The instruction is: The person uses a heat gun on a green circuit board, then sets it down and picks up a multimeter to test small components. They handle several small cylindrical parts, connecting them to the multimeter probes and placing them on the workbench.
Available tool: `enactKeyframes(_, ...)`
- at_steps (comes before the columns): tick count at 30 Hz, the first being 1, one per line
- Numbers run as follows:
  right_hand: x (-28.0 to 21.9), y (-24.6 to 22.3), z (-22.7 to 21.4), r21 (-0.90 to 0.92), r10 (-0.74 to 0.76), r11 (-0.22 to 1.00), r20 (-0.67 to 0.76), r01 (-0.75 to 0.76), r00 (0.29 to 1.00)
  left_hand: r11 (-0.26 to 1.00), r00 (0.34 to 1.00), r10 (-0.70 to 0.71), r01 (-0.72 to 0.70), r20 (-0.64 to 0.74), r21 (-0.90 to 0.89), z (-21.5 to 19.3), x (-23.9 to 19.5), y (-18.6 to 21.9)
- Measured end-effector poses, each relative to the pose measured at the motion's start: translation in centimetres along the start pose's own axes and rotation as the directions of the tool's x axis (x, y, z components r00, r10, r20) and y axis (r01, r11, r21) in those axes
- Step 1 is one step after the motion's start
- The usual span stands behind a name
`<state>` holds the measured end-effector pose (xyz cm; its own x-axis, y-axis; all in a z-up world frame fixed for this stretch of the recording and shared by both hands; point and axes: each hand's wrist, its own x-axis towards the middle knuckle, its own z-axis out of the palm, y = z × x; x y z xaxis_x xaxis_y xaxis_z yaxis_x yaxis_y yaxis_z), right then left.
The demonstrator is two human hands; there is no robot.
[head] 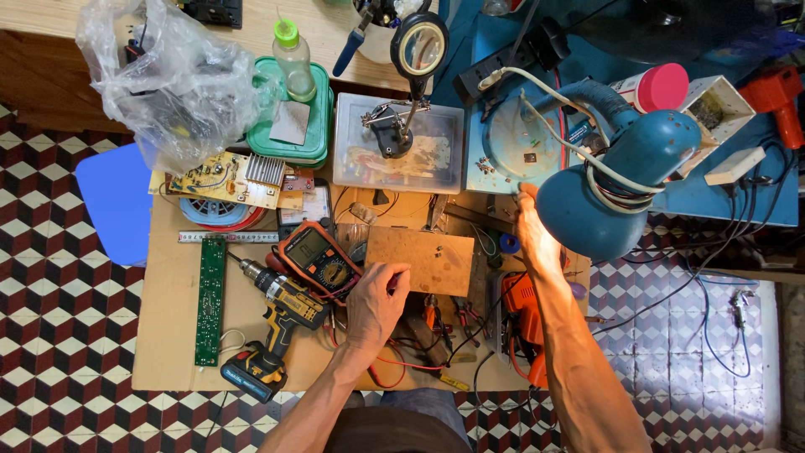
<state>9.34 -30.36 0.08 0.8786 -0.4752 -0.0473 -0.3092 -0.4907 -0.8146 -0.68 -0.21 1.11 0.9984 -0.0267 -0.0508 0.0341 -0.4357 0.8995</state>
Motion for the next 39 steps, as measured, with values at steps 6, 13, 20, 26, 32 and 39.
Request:
enactKeyframes(6, -1.5, -2.8, 2.5, 0.199, 0.113, 0.972, 0.083, -0.127, 0.990, 1.000, 1.000, 0.016, -0.016, -0.026, -0.010, -0.2, 0.0, 0.4)
enactKeyframes(13, -0.5, -4.9, 4.4, 0.233, 0.165, 0.956, 0.069, -0.177, 0.984, 1.000, 0.999, 0.008, -0.008, -0.032, 0.011, -0.2, 0.1, 0.5)
enactKeyframes(20, 0.0, -4.9, 4.7, 0.186, 0.184, 0.964, 0.038, -0.188, 0.982, 1.000, 1.000, -0.005, 0.005, -0.010, 0.029, -0.2, 0.2, 0.3)
enactKeyframes(26, 0.6, -3.8, 5.1, 0.189, 0.173, 0.966, 0.030, -0.175, 0.985, 1.000, 1.000, -0.010, 0.010, -0.007, 0.018, -0.2, 0.2, 0.5)
enactKeyframes(32, 0.7, -2.8, 4.6, 0.275, 0.188, 0.939, 0.089, -0.206, 0.978, 1.000, 1.000, 0.000, 0.000, -0.017, 0.028, -0.2, 0.2, 0.5)
enactKeyframes(39, -0.9, -4.3, 3.4, 0.056, 0.055, 0.997, 0.047, -0.058, 0.997, 0.999, 1.000, 0.014, -0.013, -0.021, 0.031, -0.2, 0.2, 0.6)
